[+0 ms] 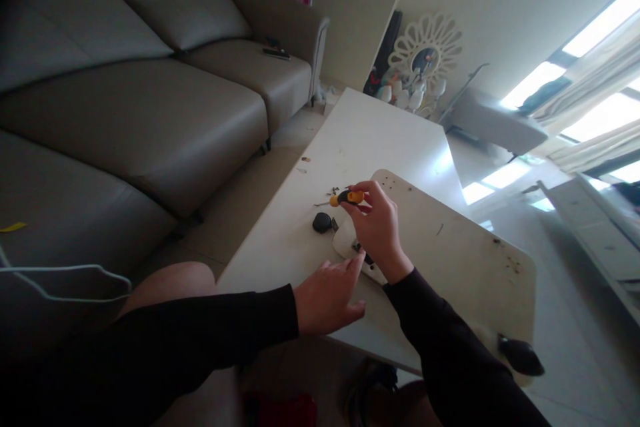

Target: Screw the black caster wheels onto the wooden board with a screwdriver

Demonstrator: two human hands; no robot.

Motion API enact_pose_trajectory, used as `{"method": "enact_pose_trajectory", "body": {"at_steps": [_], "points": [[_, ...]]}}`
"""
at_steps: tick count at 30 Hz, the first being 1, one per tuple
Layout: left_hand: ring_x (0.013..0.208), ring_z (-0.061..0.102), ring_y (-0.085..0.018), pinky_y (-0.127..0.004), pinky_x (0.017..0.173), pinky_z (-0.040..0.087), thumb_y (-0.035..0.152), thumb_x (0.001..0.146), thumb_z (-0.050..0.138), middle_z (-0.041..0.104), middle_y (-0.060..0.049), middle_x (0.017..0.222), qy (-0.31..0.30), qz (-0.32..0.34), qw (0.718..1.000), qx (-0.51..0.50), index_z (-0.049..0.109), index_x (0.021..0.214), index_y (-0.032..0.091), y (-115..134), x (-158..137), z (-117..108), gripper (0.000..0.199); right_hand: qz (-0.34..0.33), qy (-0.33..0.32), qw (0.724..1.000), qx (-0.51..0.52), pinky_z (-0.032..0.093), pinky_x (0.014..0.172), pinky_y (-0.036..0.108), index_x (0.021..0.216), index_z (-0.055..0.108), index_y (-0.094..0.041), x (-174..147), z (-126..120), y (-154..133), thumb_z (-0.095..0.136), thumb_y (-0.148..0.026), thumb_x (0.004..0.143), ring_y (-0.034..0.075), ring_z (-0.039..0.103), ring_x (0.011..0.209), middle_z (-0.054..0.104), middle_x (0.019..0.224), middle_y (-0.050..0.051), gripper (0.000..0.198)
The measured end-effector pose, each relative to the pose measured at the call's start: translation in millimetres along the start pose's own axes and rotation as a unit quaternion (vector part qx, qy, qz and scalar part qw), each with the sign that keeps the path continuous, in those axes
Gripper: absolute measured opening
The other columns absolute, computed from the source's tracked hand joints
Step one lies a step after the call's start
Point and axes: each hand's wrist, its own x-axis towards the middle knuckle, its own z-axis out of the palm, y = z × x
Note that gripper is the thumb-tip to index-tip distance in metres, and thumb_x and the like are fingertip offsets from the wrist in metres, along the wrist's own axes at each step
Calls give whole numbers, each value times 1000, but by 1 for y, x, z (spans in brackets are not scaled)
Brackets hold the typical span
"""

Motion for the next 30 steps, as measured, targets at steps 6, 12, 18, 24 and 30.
{"method": "enact_pose_trajectory", "body": {"at_steps": [6, 12, 18, 24, 30], "points": [[130, 61, -38, -56, 108, 46, 37, 89, 59, 59, -24, 146, 3, -2, 1000, -8, 28, 159, 6, 0, 0, 1, 82, -17, 14, 1000, 11, 69, 81, 38, 99, 65, -24, 2, -9, -4, 81, -25, 75, 20, 77, 99, 78, 109, 3, 29], [116, 67, -32, -52, 104, 49, 32, 91, 60, 66, -19, 137, 39, -6, 998, -48, 37, 155, 8, -4, 6, -18, 73, -80, 127, 988, 30, 69, 68, 32, 98, 66, -25, 2, -54, -32, 87, -17, 68, 22, 78, 96, 76, 99, 0, 37], [80, 67, -18, -34, 79, 54, 21, 89, 63, 72, -5, 97, 157, -3, 978, -134, 69, 110, 16, -20, 19, -57, 23, -67, 208, 974, 63, 70, 61, 37, 100, 68, -30, -8, -112, -35, 89, -21, 70, 19, 76, 83, 69, 91, -3, 37], [70, 62, -15, -29, 70, 53, 23, 89, 65, 67, -1, 79, 232, -24, 957, -170, 68, 99, 16, -31, 26, -74, 13, -33, 233, 968, 92, 67, 53, 29, 98, 67, -28, -20, -136, -28, 85, -21, 76, 18, 76, 78, 68, 89, -1, 30], [80, 64, -15, -31, 78, 56, 22, 87, 68, 68, -4, 97, 209, -1, 967, -146, 69, 115, 16, -29, 30, -63, 28, 11, 214, 968, 128, 66, 51, 25, 101, 64, -25, -29, -139, -13, 87, -27, 73, 17, 76, 80, 68, 91, -2, 37]]}}
